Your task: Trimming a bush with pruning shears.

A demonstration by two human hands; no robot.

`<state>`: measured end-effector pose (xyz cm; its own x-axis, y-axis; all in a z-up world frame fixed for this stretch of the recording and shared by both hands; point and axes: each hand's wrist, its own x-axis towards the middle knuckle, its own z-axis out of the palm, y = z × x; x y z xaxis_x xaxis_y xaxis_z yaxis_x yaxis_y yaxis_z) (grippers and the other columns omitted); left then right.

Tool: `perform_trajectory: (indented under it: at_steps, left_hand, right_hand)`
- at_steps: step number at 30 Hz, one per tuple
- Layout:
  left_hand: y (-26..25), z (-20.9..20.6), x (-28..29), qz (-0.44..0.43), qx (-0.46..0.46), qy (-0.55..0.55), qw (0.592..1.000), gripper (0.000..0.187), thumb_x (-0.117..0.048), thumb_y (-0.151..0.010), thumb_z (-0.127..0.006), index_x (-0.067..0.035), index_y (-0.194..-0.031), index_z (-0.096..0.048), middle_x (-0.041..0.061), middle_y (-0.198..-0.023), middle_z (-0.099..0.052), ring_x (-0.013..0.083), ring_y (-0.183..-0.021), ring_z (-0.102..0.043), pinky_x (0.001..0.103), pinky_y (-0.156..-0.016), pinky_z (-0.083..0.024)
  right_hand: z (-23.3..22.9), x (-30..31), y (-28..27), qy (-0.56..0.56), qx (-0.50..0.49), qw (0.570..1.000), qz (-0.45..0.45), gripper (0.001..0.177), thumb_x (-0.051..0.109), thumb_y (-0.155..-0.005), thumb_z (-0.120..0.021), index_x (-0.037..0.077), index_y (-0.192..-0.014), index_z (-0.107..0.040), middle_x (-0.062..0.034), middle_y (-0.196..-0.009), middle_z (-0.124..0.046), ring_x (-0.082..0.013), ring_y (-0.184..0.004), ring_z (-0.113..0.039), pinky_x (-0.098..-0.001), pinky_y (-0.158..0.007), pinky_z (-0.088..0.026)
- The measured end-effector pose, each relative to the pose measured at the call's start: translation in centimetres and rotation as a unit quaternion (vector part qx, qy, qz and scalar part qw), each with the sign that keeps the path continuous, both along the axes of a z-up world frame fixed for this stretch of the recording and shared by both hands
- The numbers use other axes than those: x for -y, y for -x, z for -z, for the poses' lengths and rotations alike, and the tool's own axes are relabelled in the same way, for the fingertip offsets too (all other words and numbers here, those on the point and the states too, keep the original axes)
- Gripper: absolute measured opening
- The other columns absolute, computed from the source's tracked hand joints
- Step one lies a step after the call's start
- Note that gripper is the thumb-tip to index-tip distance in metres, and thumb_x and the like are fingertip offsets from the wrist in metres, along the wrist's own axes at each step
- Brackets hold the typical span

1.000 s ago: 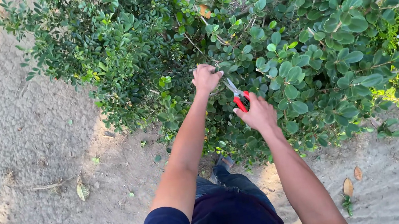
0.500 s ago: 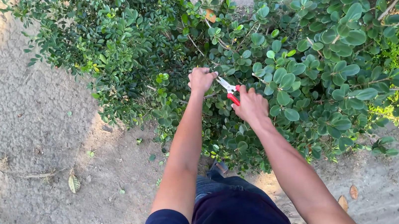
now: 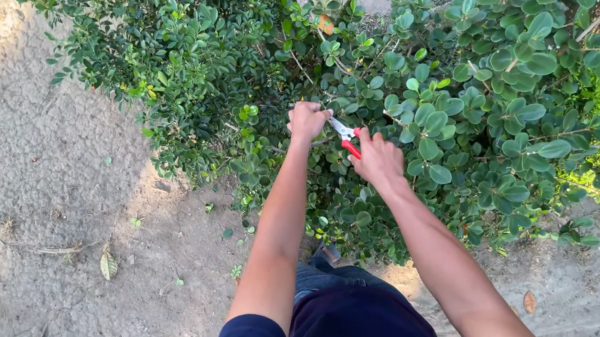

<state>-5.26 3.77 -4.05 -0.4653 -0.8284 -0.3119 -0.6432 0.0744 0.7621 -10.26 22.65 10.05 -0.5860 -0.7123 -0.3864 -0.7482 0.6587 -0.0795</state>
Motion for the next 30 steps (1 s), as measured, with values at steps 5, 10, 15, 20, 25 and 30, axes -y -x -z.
perform_trajectory:
  at_steps: [5,10,15,20,25,30]
  left_hand:
    - [-0.2,-0.3,-0.6,0.000,-0.008,-0.007,1.000,0.045,-0.044,-0.070,-0.086,-0.014,-0.103,-0.081,0.009,-0.128,-0.067,0.0373,-0.123,-0.056,0.054,-0.101,-0.044]
    - [-0.9,-2.6,-1.4,0.028,0.000,-0.035,0.999,0.036,-0.045,-0.076,-0.081,-0.012,-0.092,-0.080,0.012,-0.105,-0.077,0.0358,-0.113,-0.066,0.053,-0.098,-0.049]
    - [-1.2,-3.9,-2.1,0.010,-0.038,-0.043,0.998,0.033,-0.041,-0.076,-0.083,-0.008,-0.079,-0.077,0.010,-0.078,-0.075,0.0307,-0.089,-0.069,0.051,-0.087,-0.048]
    - [-1.4,-3.7,-1.6,-0.042,-0.106,-0.055,0.992,0.028,-0.040,-0.075,-0.082,-0.013,-0.083,-0.078,0.007,-0.073,-0.073,0.0257,-0.077,-0.069,0.045,-0.083,-0.051]
    - [-2.9,-4.3,-0.2,-0.091,-0.127,-0.064,0.986,0.027,-0.039,-0.079,-0.079,-0.014,-0.087,-0.078,0.007,-0.083,-0.078,0.0270,-0.085,-0.072,0.046,-0.089,-0.053]
    - [-4.3,-2.1,1.0,-0.109,-0.014,0.158,0.981,0.073,-0.039,-0.077,-0.084,-0.012,-0.139,-0.058,0.015,-0.143,-0.049,0.0375,-0.130,-0.042,0.059,-0.099,-0.036]
  right_hand:
    - [0.0,-0.5,-0.4,0.002,0.002,1.000,0.003,0.076,0.045,-0.090,-0.076,0.007,-0.145,-0.042,-0.0243,-0.116,-0.065,-0.0416,-0.091,-0.073,-0.0520,-0.073,-0.062]
    - [-0.2,-1.3,-0.8,0.020,-0.005,1.000,0.001,0.072,0.047,-0.090,-0.075,0.008,-0.143,-0.045,-0.0237,-0.112,-0.066,-0.0423,-0.091,-0.073,-0.0534,-0.073,-0.061]
    - [-0.2,-1.9,-1.2,0.035,0.002,0.999,0.004,0.073,0.047,-0.091,-0.074,0.004,-0.142,-0.045,-0.0249,-0.110,-0.068,-0.0424,-0.088,-0.074,-0.0524,-0.071,-0.062]
    - [0.5,-2.7,-1.4,0.066,0.003,0.998,0.015,0.071,0.046,-0.089,-0.075,0.007,-0.141,-0.047,-0.0241,-0.110,-0.069,-0.0438,-0.091,-0.073,-0.0551,-0.074,-0.060]
    - [3.2,-3.2,-0.4,0.102,0.025,0.992,0.071,0.073,0.050,-0.088,-0.073,0.005,-0.139,-0.048,-0.0237,-0.110,-0.070,-0.0426,-0.090,-0.074,-0.0536,-0.073,-0.060]
    - [3.5,-3.5,-0.1,0.183,0.296,0.912,0.216,0.067,0.060,-0.096,-0.066,-0.004,-0.114,-0.061,-0.0162,-0.089,-0.063,-0.0307,-0.073,-0.066,-0.0475,-0.066,-0.057]
